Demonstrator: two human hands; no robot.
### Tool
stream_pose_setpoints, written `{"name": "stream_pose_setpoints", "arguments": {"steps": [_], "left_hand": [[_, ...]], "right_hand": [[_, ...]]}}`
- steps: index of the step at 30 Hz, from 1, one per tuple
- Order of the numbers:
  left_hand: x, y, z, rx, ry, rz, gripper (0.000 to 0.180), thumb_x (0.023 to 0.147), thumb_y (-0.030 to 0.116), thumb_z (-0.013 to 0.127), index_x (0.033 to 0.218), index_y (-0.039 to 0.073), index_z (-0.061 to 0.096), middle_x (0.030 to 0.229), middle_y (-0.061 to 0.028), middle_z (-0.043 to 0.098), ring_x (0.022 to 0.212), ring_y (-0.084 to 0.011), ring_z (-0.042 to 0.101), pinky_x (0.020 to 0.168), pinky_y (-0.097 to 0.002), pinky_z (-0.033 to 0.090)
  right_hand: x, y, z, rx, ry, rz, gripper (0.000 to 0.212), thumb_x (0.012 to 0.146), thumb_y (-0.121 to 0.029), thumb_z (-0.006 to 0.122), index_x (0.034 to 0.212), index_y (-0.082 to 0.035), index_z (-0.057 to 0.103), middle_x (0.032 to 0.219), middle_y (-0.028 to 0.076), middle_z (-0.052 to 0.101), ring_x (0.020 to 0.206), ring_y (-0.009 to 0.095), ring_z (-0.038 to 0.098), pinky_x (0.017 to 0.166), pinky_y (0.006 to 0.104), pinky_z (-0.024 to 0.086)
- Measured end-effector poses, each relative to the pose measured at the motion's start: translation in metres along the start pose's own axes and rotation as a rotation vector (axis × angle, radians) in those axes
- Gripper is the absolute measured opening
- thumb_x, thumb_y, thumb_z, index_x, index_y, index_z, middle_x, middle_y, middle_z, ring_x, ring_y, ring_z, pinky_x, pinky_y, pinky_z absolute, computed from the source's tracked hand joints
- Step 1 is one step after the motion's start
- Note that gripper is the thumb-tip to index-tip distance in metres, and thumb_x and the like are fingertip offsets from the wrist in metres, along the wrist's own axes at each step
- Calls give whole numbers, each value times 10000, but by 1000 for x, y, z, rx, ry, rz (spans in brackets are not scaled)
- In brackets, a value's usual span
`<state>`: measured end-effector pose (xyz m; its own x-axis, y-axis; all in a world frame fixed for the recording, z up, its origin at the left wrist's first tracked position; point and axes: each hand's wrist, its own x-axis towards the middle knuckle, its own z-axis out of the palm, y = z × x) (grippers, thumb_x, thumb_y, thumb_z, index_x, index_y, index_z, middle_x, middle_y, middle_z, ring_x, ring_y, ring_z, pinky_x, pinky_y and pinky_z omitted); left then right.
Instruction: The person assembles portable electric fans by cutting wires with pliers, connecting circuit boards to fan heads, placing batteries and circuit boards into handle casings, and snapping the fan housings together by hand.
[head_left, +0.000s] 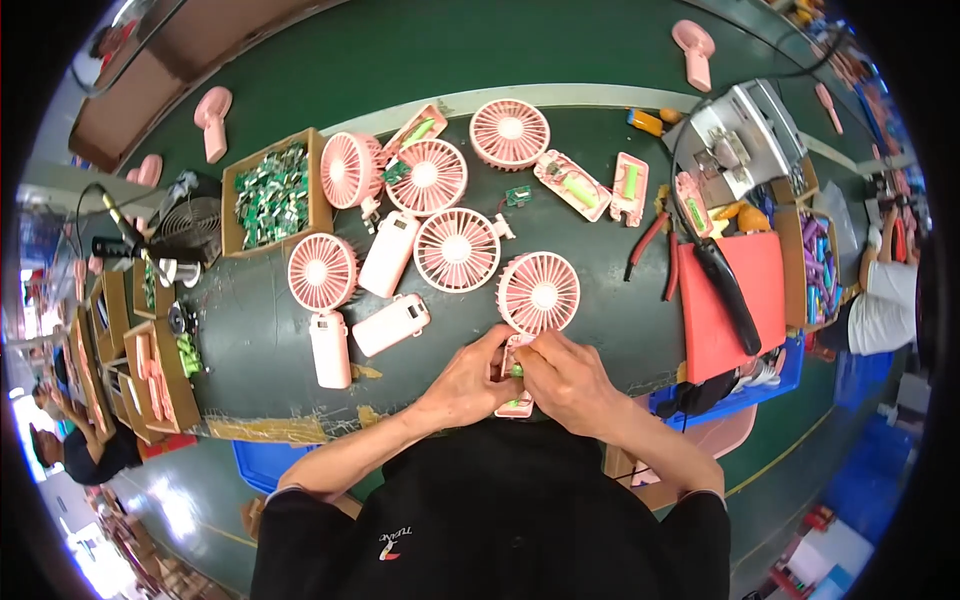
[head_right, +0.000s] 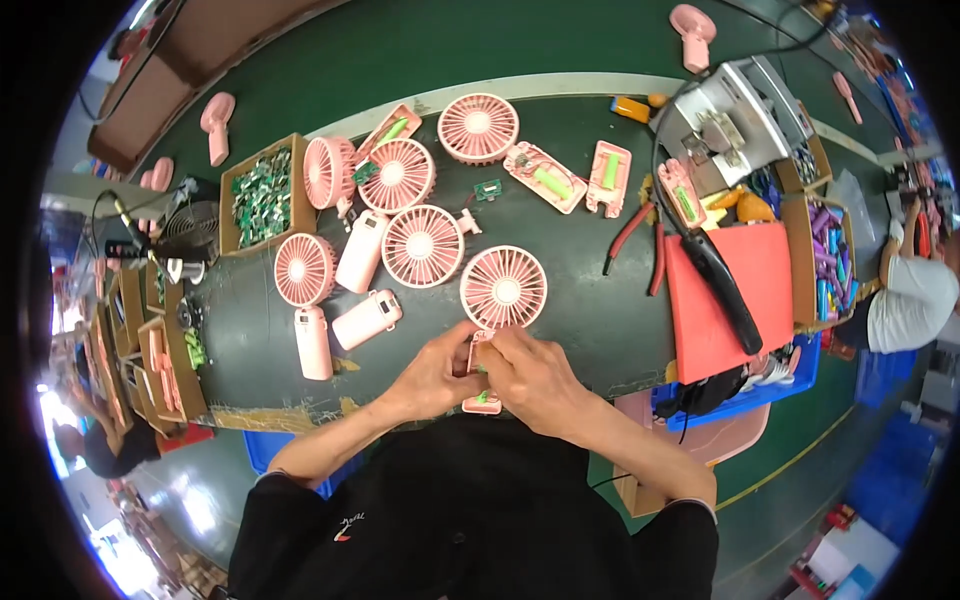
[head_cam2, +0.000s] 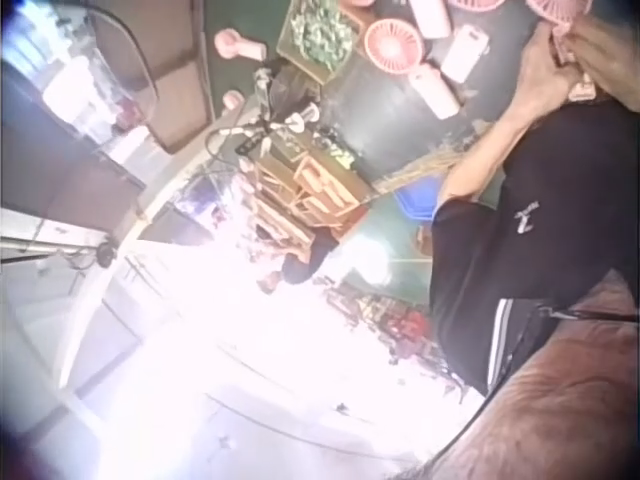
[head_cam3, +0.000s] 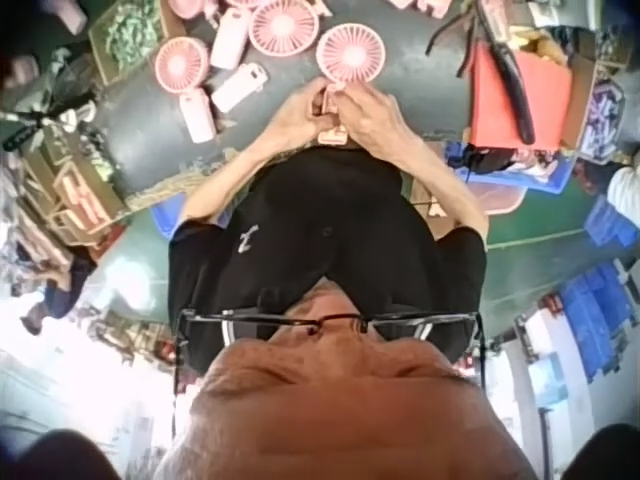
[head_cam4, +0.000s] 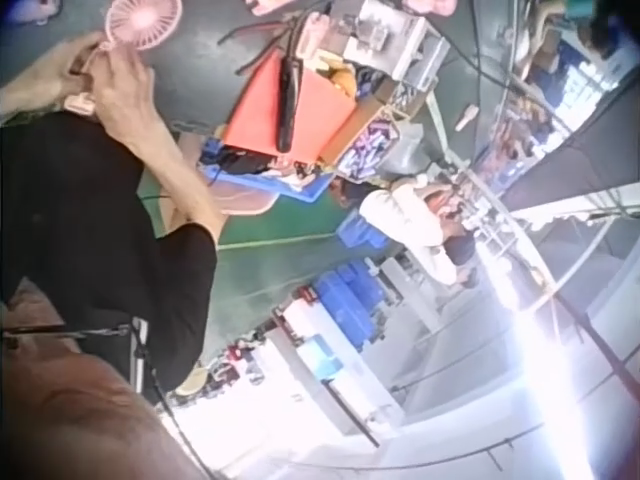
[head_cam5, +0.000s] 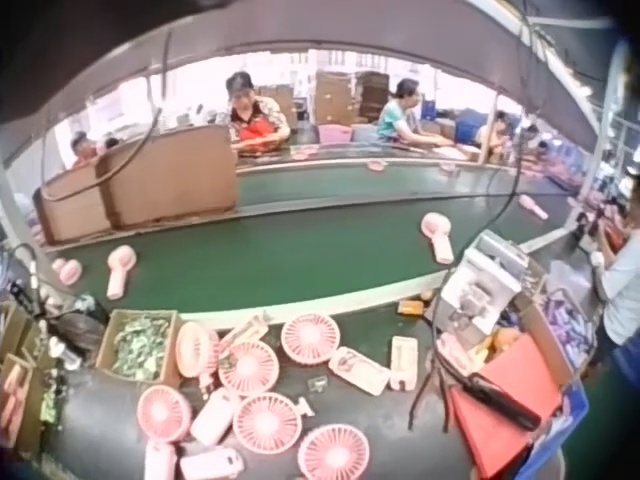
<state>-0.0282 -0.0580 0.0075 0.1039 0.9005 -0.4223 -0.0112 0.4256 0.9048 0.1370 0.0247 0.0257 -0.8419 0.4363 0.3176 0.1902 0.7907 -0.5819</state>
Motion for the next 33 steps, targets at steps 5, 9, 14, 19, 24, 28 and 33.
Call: {"name": "stream_pose_setpoints", "arguments": {"steps": [5,9,14,19,24,28,33], "left_hand": [[1,4,3,59,53,53,507,766,59,676,1224,8,463,700,-83,539,624,-148,515,598,-331,448],[-2,1,3,30,67,53,496,769,52,673,1218,9,468,702,-75,546,624,-142,511,599,-323,445],[3,0,1,-21,-17,2,474,767,45,659,1207,14,485,721,-68,568,626,-145,513,601,-316,439],[1,4,2,22,10,-4,463,758,48,654,1191,16,492,731,-79,572,630,-150,523,602,-317,441],[4,8,1,-59,2,-43,462,754,53,631,1193,16,492,726,-105,571,629,-173,537,615,-334,457],[-3,12,0,129,-9,-13,493,772,69,628,1234,6,468,787,-133,624,675,-190,592,644,-341,477],[-1,16,0,48,-9,-59,506,823,106,656,1270,13,437,873,-119,672,770,-145,618,710,-306,494]], "right_hand": [[1,-1,-9,-64,-122,-12,373,641,0,659,999,47,564,925,99,501,825,253,592,597,355,511],[3,-2,-11,-90,-202,-49,370,651,-12,659,1003,53,565,924,105,503,828,255,594,604,351,513],[-8,-2,-6,-69,-74,-14,384,654,-26,670,1009,81,572,911,115,501,800,262,597,587,351,517],[-9,-1,-2,-50,-27,-12,353,674,5,667,1011,82,596,851,103,497,717,246,585,530,351,486],[-12,3,-3,-64,-18,-44,394,666,-43,664,1033,79,589,855,99,502,730,254,588,547,357,501],[-12,1,-8,-104,24,28,309,682,22,693,981,-8,623,819,82,531,675,245,587,520,334,439],[-29,-4,-5,41,191,171,258,698,75,698,921,-45,649,830,88,581,633,234,589,571,319,474]]}}
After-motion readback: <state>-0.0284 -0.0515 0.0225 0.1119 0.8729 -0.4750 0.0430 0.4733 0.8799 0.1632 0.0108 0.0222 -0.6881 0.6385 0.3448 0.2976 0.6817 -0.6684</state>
